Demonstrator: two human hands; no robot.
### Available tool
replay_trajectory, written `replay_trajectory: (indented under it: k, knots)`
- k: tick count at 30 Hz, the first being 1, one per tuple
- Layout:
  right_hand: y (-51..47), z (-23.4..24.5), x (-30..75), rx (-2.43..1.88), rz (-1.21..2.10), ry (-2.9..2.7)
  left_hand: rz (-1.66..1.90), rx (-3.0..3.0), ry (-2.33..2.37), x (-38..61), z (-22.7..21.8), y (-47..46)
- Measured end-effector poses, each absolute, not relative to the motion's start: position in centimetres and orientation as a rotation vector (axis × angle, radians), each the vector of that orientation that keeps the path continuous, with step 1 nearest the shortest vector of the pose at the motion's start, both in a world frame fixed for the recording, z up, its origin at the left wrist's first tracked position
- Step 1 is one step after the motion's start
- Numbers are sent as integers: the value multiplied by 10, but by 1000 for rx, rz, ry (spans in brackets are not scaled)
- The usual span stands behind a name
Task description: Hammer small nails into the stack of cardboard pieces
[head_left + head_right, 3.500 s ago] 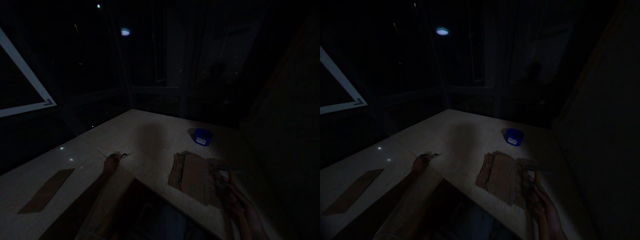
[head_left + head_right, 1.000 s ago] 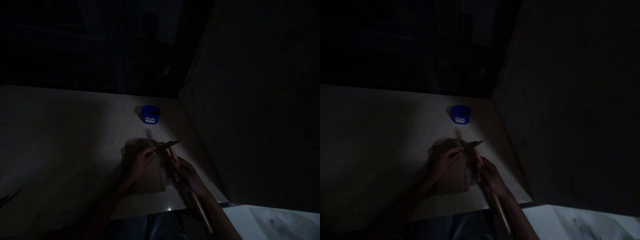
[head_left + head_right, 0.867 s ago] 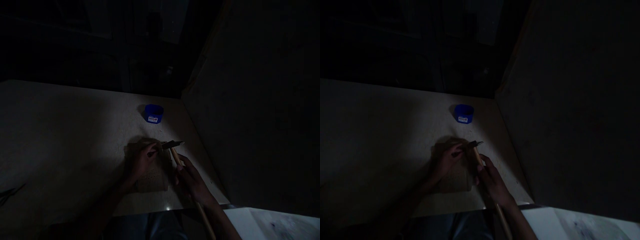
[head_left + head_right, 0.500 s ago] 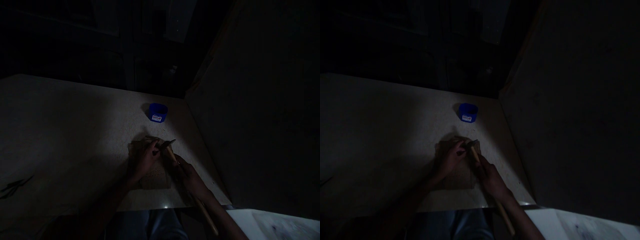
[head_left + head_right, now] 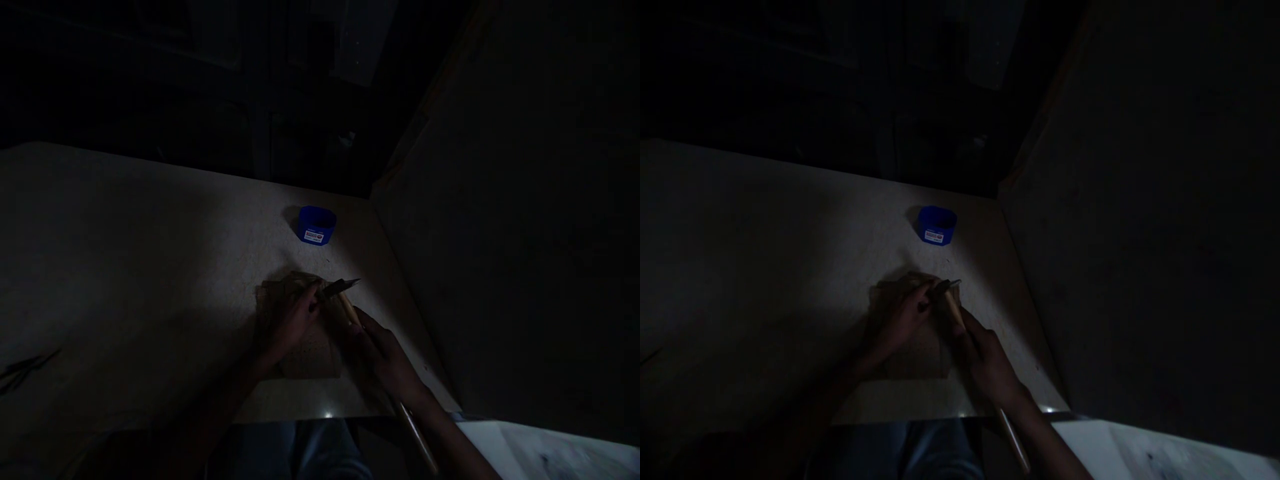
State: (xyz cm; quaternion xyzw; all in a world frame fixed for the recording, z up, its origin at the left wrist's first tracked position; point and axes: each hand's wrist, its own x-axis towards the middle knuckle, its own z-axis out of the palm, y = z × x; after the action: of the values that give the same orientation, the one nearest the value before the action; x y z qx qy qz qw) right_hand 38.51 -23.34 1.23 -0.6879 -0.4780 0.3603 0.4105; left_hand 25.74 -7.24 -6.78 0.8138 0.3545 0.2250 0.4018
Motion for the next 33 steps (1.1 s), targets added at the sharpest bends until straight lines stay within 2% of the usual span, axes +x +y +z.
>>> replay_trajectory:
  k: [16, 21, 24, 28, 33]
  knots:
    - [-226, 6, 390, -1688, 980, -1189, 605, 2055, 851, 259, -75, -71]
    - [-230, 11, 386, -1659, 874, -1117, 645, 2021, 864, 259, -75, -70]
    - [-233, 2, 383, -1620, 941, -986, 702, 1995, 806, 258, -78, -70]
    - [-233, -20, 385, -1427, 1118, -656, 747, 1927, 737, 256, -85, -71]
    - [-227, -47, 398, -1120, 1152, -407, 757, 1959, 701, 252, -89, -71]
